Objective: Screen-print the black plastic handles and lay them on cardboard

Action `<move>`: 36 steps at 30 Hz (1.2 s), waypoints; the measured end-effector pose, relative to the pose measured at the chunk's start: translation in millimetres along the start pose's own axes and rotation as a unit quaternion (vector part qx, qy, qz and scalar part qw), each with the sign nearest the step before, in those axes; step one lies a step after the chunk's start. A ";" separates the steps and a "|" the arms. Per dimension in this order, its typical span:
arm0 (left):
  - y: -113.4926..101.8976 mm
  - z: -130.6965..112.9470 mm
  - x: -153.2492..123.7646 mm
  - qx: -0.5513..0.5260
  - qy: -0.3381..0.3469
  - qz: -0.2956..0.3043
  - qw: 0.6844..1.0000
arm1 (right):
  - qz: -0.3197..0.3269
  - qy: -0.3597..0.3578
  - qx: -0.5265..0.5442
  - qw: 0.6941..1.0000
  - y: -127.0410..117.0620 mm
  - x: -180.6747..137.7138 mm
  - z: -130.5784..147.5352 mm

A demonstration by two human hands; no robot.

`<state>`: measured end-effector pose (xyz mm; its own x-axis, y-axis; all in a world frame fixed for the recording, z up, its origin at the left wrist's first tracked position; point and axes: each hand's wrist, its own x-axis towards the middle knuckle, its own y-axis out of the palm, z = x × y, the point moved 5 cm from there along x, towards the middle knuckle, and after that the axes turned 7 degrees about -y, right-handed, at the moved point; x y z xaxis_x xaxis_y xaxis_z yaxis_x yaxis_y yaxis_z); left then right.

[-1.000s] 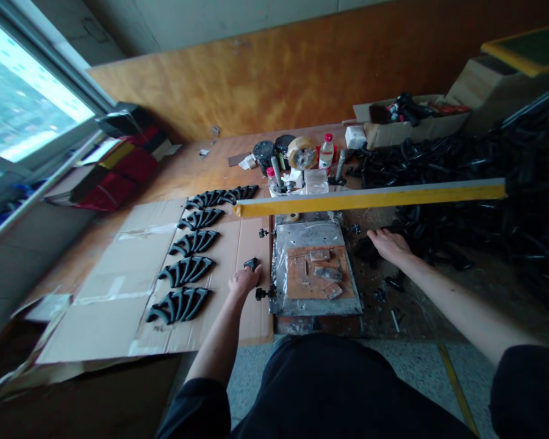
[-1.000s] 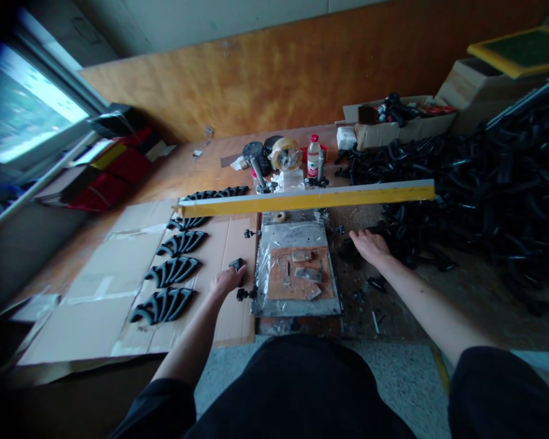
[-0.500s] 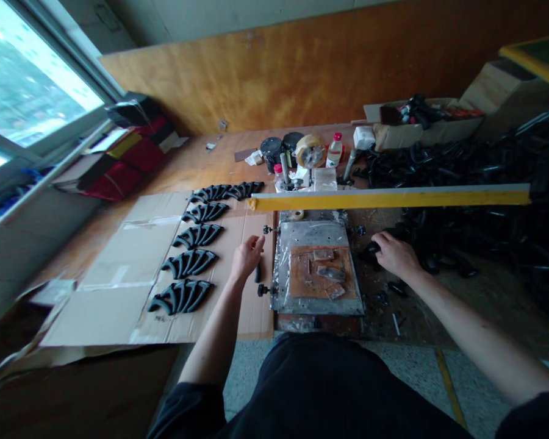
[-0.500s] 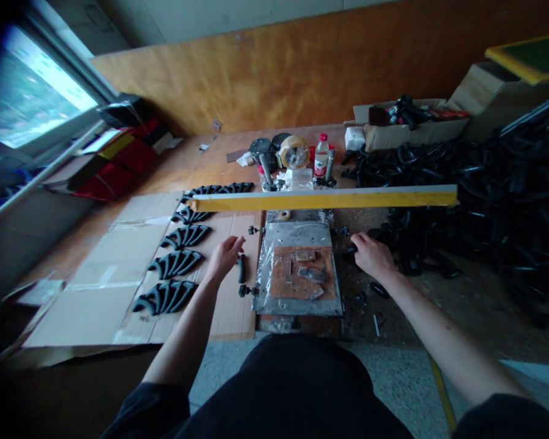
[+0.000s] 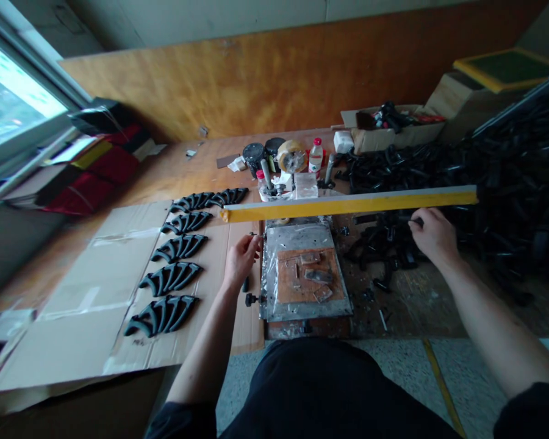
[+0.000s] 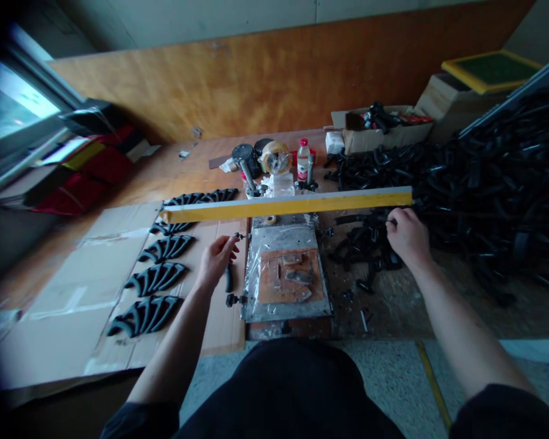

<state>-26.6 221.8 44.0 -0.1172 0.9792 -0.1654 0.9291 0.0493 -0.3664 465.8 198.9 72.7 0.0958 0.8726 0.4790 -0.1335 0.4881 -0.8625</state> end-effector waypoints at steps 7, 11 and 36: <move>8.0 -5.8 -3.4 -0.016 0.002 0.003 1.000 | 0.043 -0.033 -0.002 0.999 8.0 -14.8 -14.6; 19.5 -9.3 -6.6 -0.036 0.003 0.011 0.999 | -0.035 -0.023 0.027 0.999 -2.3 -12.5 -12.9; 8.6 -89.2 -20.4 -0.156 0.093 -0.027 0.983 | 0.213 -0.325 0.128 0.913 90.3 -102.7 226.0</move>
<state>15.0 219.7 125.9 -0.1308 0.9910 0.0267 0.9890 0.1323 -0.0661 221.0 157.6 -17.5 -0.6126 0.7703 0.1772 -0.2565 0.0183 -0.9664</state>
